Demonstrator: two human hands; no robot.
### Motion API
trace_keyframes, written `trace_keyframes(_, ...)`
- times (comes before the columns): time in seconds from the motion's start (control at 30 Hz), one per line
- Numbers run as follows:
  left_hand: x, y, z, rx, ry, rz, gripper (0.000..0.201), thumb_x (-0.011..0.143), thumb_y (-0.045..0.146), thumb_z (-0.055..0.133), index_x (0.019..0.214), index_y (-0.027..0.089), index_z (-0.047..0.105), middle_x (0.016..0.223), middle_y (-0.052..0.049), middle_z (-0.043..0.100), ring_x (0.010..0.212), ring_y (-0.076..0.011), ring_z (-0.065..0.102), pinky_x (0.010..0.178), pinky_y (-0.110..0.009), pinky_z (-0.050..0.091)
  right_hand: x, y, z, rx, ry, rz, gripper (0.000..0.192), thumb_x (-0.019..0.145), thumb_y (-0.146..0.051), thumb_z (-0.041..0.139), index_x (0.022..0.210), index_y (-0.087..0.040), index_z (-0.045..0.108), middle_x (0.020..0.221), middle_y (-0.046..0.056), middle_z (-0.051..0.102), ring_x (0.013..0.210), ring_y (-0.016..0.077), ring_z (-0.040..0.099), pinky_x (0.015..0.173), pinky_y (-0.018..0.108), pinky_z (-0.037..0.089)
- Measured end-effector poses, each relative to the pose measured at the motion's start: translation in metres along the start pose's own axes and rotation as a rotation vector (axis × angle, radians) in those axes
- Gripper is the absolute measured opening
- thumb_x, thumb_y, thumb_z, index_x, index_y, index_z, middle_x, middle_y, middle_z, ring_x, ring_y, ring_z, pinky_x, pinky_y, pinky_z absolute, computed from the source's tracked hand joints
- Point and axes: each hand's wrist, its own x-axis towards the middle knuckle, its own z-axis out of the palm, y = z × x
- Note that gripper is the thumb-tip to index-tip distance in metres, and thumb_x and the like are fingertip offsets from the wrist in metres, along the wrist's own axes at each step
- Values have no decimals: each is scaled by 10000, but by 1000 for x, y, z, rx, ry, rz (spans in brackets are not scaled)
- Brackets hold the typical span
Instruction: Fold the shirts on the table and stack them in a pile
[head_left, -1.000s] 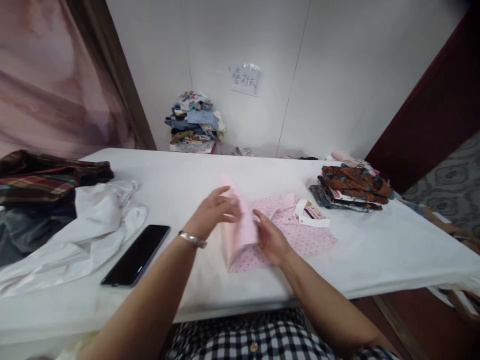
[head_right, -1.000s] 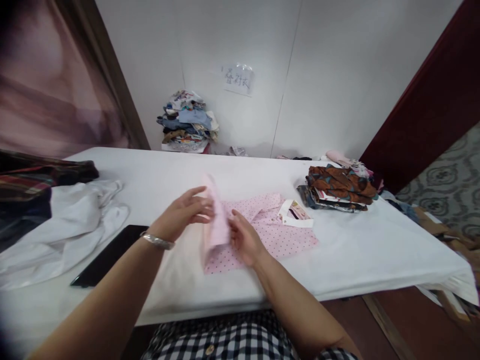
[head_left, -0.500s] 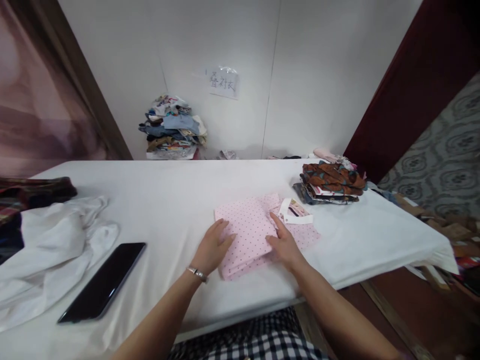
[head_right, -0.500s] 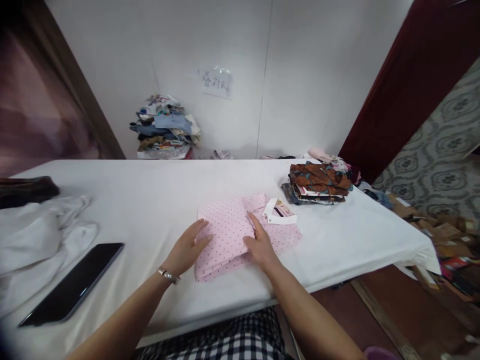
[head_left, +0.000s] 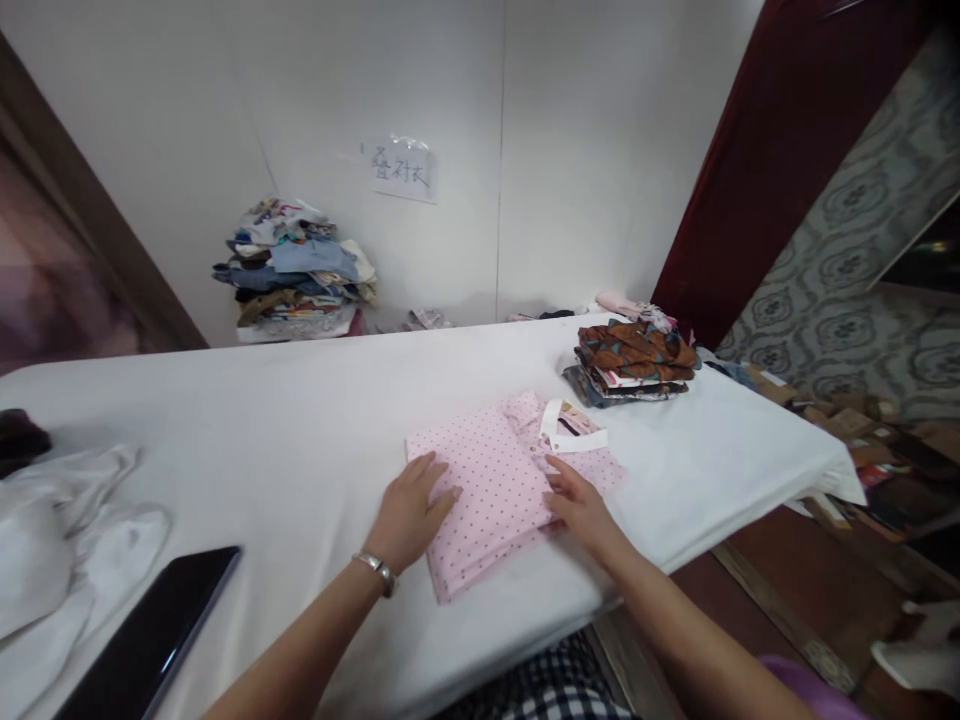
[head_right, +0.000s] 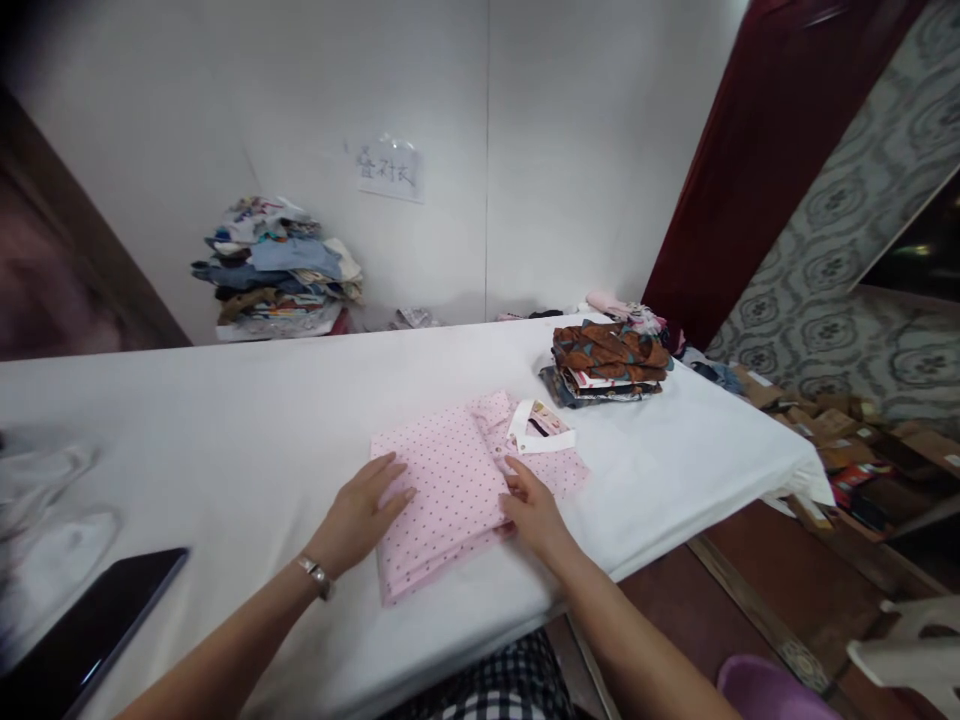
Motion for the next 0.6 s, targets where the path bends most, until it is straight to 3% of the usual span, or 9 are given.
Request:
trace_keyframes(0.1,33,-10,-12,21,12,16,548,876,491,392,1265,141,556,1437,-133,443,1343,-283,375,1101,-478,320,-21,2,-19,-14,114,-4,642,679,-352,705,1260,-195,482,1025,67,641,695,154,615,469,254,514)
trace_keyframes(0.23,89,-13,-14,11,-62,42,636,864,527,382,1348,122,465,1460,-133,411,1354,-274,357,1122,-450,276,-53,0,-34,102,135,266,576,713,-432,729,1182,-193,493,1094,115,653,771,193,664,489,265,530)
trace_keyframes(0.33,130,-6,-4,-43,-226,4,764,802,593,454,1414,144,371,1470,-129,396,1317,-302,408,1057,-441,367,-63,-5,-28,261,91,406,523,713,-403,754,1133,-194,523,1208,133,613,910,226,665,529,265,549)
trace_keyframes(0.43,166,5,9,-111,-433,-77,910,714,633,549,1461,189,276,1443,-144,431,1163,-334,558,831,-413,518,-57,-8,-14,373,50,424,416,725,-400,748,1026,-173,573,1144,121,634,954,224,648,582,274,563)
trace_keyframes(0.5,186,13,16,-121,-521,-81,943,690,623,578,1469,205,250,1438,-152,436,1040,-321,630,692,-372,540,-47,-7,-4,419,47,411,376,737,-430,732,960,-162,590,1064,103,649,909,197,649,604,266,555)
trace_keyframes(0.6,210,25,23,-70,-548,-35,934,651,545,652,1444,190,311,1397,-167,484,1010,-308,643,668,-337,534,-32,-4,8,439,85,407,379,708,-427,757,924,-160,596,909,56,657,693,114,625,496,182,458)
